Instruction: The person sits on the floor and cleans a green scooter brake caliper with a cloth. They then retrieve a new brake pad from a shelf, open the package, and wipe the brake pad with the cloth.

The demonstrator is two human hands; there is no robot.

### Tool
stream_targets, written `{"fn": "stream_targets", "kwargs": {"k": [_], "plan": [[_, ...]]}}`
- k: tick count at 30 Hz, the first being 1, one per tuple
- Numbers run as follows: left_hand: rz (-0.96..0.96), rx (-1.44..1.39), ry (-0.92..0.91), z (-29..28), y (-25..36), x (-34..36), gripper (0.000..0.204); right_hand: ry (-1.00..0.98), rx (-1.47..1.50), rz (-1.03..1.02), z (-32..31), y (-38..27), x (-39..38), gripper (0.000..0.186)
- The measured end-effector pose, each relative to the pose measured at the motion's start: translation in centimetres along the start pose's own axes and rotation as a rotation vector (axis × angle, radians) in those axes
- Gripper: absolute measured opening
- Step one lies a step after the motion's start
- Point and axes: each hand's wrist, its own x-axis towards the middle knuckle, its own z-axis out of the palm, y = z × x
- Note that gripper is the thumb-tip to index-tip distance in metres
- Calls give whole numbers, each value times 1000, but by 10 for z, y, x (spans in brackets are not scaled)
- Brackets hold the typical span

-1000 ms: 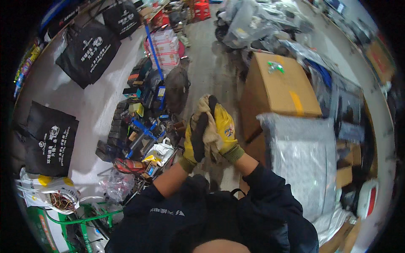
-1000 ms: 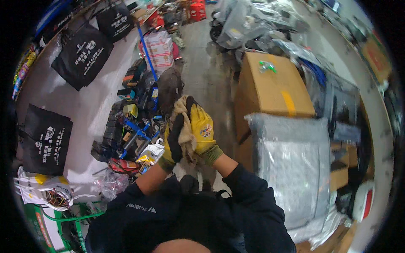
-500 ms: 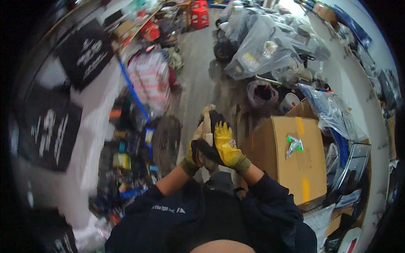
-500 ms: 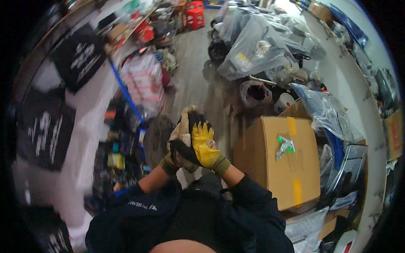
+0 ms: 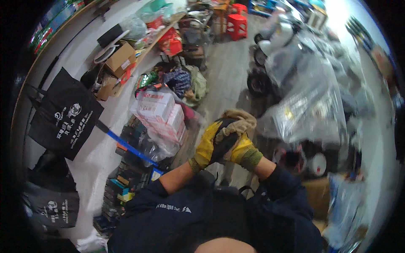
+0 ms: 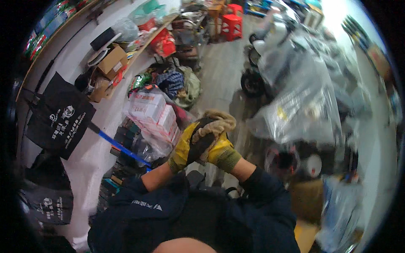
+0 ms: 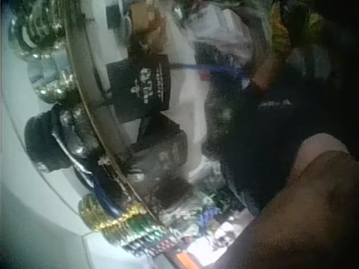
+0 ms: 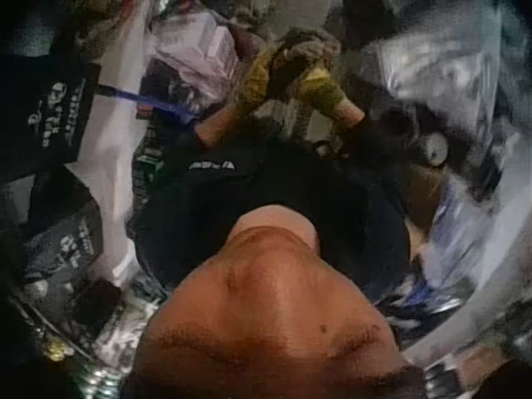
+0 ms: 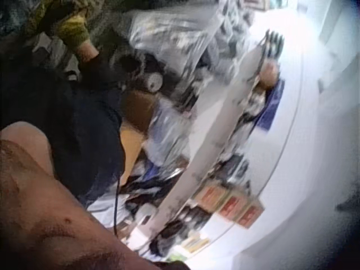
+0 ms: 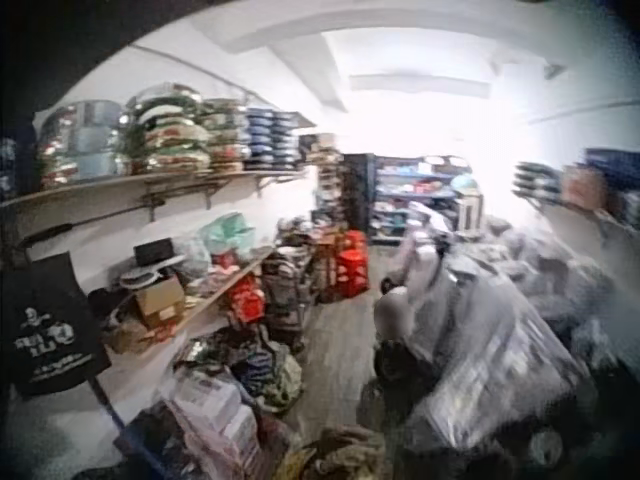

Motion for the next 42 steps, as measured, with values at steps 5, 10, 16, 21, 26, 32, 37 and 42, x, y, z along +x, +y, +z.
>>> {"fn": "stream_targets", "kwargs": {"k": [5,10,16,21,26,32,37,42], "plan": [[77,69,126,44,-120,157,46,-108,886,282,123,222,108,53],[162,-88,-76,106,-262,323,49,-78,830,355,158,452,191,50],[-402,-618,-207,176,-341,549,50,189,749,593,49,674,256,45],[-604,-1034,-183,249,-514,714,42,529,634,628,-77,788,378,50],[-248,-367,-213,348,-696,855,49,666,1087,565,-69,941,560,77],[-100,-145,-11,388,-803,1076,67,672,1132,364,-163,1097,799,66],[-50,-200,-113,448,-920,1245,74,739,1126,334,-137,1318,912,52],[250,68,-329,559,-1042,1422,86,915,1241,290,-145,1552,969,51]]}}
